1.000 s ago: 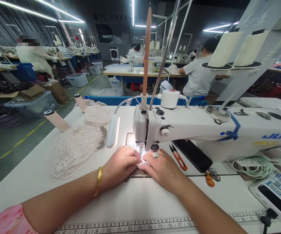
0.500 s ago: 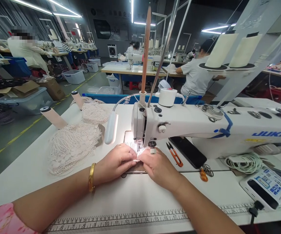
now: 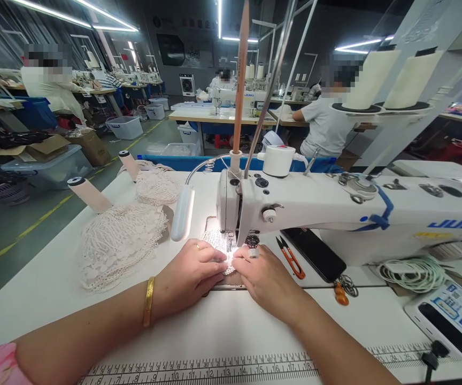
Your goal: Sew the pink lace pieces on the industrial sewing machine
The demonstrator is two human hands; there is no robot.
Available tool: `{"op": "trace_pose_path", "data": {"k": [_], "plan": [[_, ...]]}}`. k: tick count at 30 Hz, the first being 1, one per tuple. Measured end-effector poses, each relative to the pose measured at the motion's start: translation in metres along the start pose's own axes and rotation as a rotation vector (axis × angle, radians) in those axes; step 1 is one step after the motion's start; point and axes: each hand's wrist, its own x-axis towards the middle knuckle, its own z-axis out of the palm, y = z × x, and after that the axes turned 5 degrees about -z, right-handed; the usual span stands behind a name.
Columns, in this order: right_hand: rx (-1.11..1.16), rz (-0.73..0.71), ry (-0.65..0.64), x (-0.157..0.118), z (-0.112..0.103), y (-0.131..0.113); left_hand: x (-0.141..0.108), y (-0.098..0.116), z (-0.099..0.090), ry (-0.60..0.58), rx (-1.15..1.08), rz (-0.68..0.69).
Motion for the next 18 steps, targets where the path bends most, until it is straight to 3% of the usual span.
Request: {"op": "trace_pose_path", "data": {"k": [5, 12, 18], "plan": [[-0.059, 0.006, 0.038, -0.0001, 0.0015, 0.0028, 0.0034, -0.0029, -0.0002, -0.011, 0.072, -0.009], [-0.044, -0.082, 0.026, 0.0001, -0.0067, -0.0021, -0.0016, -0.0028, 0.0026, 0.016, 0.049, 0.104], [-0.051, -0.077, 0.033, -0.0014, -0.0031, 0.0008, -0.0014, -0.0018, 0.0009, -0.004, 0.052, 0.088]]}}
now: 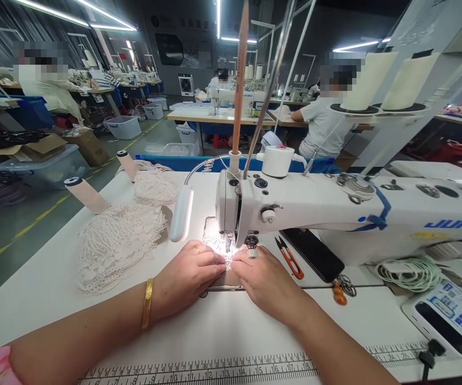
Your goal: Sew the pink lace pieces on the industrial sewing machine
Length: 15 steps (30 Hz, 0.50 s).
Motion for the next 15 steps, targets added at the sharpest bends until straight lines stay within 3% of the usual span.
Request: {"op": "trace_pose_path", "data": {"k": [15], "plan": [[-0.056, 0.126, 0.075, 0.000, 0.015, 0.009, 0.007, -0.013, 0.006, -0.032, 0.072, -0.073]]}}
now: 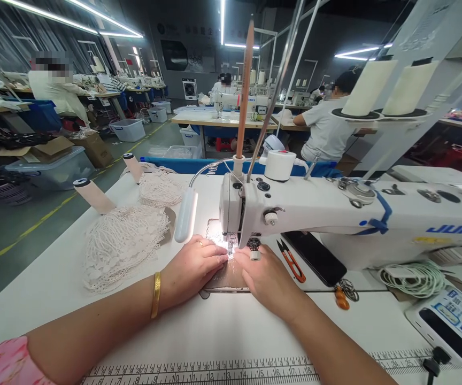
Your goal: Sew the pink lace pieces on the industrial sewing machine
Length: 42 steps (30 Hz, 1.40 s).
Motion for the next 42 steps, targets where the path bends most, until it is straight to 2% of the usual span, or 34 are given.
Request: {"op": "trace_pose_path", "data": {"k": [16, 20, 23, 25, 27, 29, 32, 35, 38, 40, 42], "plan": [[-0.042, -0.011, 0.044, 0.008, -0.006, -0.005, 0.000, -0.002, 0.003, -0.037, -0.010, -0.030], [-0.028, -0.010, 0.030, 0.006, -0.005, -0.004, 0.004, -0.001, -0.006, -0.094, 0.001, -0.108], [-0.002, -0.015, 0.032, 0.001, -0.002, -0.003, 0.007, 0.001, -0.017, -0.153, 0.089, -0.220], [0.033, -0.054, 0.048, 0.000, -0.003, -0.005, 0.007, 0.004, -0.024, -0.183, 0.150, -0.250], [0.084, -0.107, 0.075, 0.001, -0.005, -0.009, 0.006, 0.007, -0.029, -0.173, 0.143, -0.211], [0.141, -0.163, 0.089, 0.004, -0.009, -0.013, 0.005, 0.008, -0.032, -0.103, 0.097, -0.151], [0.178, -0.226, 0.043, 0.007, -0.013, -0.015, 0.003, 0.006, -0.033, -0.031, 0.043, -0.113], [0.102, -0.169, -0.045, 0.004, -0.014, -0.009, 0.001, 0.003, -0.031, -0.110, -0.025, -0.114], [-0.039, -0.040, -0.053, -0.002, -0.015, -0.001, -0.002, 0.004, -0.028, -0.144, -0.046, -0.114], [-0.062, -0.046, -0.029, -0.003, -0.017, 0.000, -0.004, 0.007, -0.025, -0.113, -0.054, -0.102], [0.004, -0.125, -0.028, -0.002, -0.020, -0.003, -0.004, 0.010, -0.022, -0.077, -0.081, -0.074]]}}
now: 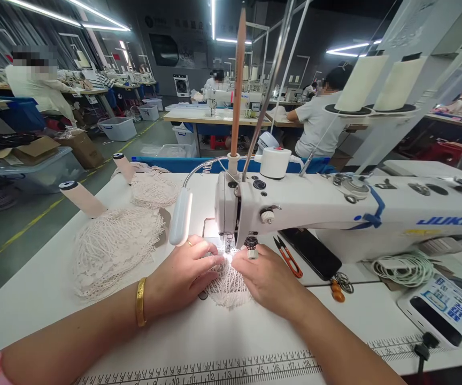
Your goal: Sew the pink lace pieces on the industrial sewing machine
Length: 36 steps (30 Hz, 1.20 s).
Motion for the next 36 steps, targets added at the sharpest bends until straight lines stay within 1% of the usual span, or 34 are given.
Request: {"op": "trace_pose_path", "data": {"k": [2, 4, 11, 19, 24, 27, 30, 32, 36], "plan": [[0.087, -0.066, -0.015, 0.003, -0.003, -0.004, 0.000, 0.002, 0.003, 0.007, -0.027, 0.043], [0.125, -0.073, -0.021, 0.005, -0.004, -0.007, -0.001, 0.003, 0.006, 0.008, -0.041, 0.068], [0.070, -0.036, -0.049, 0.005, -0.004, -0.006, -0.006, 0.004, 0.008, 0.006, -0.032, 0.048], [-0.028, 0.046, -0.086, 0.002, 0.001, -0.003, -0.001, 0.003, 0.009, -0.012, 0.030, 0.011], [-0.073, 0.117, -0.096, 0.002, 0.005, 0.000, 0.003, -0.003, 0.009, -0.034, 0.035, -0.013], [-0.069, 0.132, -0.098, 0.001, 0.007, 0.002, 0.005, -0.006, 0.010, -0.023, 0.028, -0.019], [-0.062, 0.106, -0.074, -0.001, 0.006, 0.001, 0.002, -0.006, 0.010, 0.032, 0.004, 0.034], [-0.039, 0.056, -0.042, -0.001, 0.003, -0.003, -0.002, -0.003, 0.011, 0.061, -0.015, 0.093], [0.065, -0.094, -0.019, 0.001, -0.005, -0.013, -0.010, 0.006, 0.010, 0.035, -0.036, 0.174]]}}
